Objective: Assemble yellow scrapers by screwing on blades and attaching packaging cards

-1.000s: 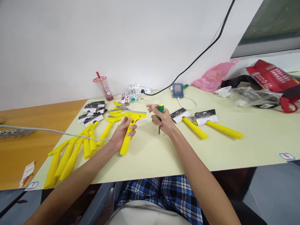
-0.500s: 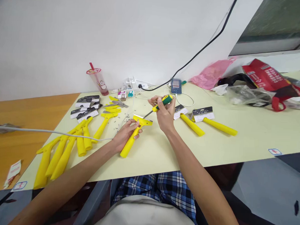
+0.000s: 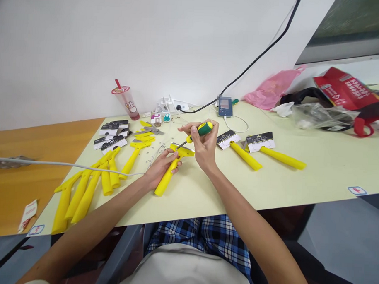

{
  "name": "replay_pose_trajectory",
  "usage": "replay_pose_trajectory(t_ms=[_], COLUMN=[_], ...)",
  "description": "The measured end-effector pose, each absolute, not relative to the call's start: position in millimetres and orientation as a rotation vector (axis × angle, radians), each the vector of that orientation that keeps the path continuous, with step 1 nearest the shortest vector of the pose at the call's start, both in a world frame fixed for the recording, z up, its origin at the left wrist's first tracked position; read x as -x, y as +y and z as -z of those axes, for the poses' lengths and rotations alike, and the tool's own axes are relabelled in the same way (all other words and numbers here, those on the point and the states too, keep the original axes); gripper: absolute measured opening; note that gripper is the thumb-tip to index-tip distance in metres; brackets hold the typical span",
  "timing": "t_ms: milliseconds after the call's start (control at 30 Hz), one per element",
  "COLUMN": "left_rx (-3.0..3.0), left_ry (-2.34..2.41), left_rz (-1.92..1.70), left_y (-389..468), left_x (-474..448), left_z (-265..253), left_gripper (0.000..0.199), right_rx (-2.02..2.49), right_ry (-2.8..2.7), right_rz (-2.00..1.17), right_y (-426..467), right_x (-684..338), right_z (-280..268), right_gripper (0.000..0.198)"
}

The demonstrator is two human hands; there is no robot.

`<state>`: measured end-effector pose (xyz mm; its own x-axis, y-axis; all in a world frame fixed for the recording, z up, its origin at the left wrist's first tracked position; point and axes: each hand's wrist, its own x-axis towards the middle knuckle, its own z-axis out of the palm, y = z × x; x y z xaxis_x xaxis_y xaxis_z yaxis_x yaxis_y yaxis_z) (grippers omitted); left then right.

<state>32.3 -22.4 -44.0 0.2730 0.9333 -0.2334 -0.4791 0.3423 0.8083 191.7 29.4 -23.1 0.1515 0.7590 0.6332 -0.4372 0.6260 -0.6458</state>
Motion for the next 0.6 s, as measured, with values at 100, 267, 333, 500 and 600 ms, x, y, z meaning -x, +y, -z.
replay_pose_trajectory(t_ms=[100, 267, 333, 500, 600], left_rx=[-0.692, -0.697, -0.700, -0.705, -0.708], left_ry=[0.800, 0.803, 0.799, 0.791, 0.790], left_rz=[-1.053, -1.057, -1.057, -1.058, -1.042], left_y=[-22.2, -21.7, -21.4, -20.4, -20.1], left_x=[-32.3, -32.3, -32.1, -30.9, -29.8], left_z=[44.3, 46.4, 47.0, 46.0, 45.2], left_gripper=[0.052, 0.050, 0.050, 0.052, 0.051], right_rx=[0.347, 0.325, 0.324, 0.345, 0.362], right_ry=[-1.140, -1.162, -1.158, -1.148, -1.145], right_rz=[-0.876, -0.858, -0.847, -0.837, -0.832], right_y=[27.7, 26.4, 26.8, 28.2, 29.0], right_x=[-192.7, -192.4, -191.9, -190.8, -190.4], right_z=[22.1, 20.9, 21.3, 24.4, 26.0], right_gripper=[0.038, 0.034, 0.034, 0.036, 0.037])
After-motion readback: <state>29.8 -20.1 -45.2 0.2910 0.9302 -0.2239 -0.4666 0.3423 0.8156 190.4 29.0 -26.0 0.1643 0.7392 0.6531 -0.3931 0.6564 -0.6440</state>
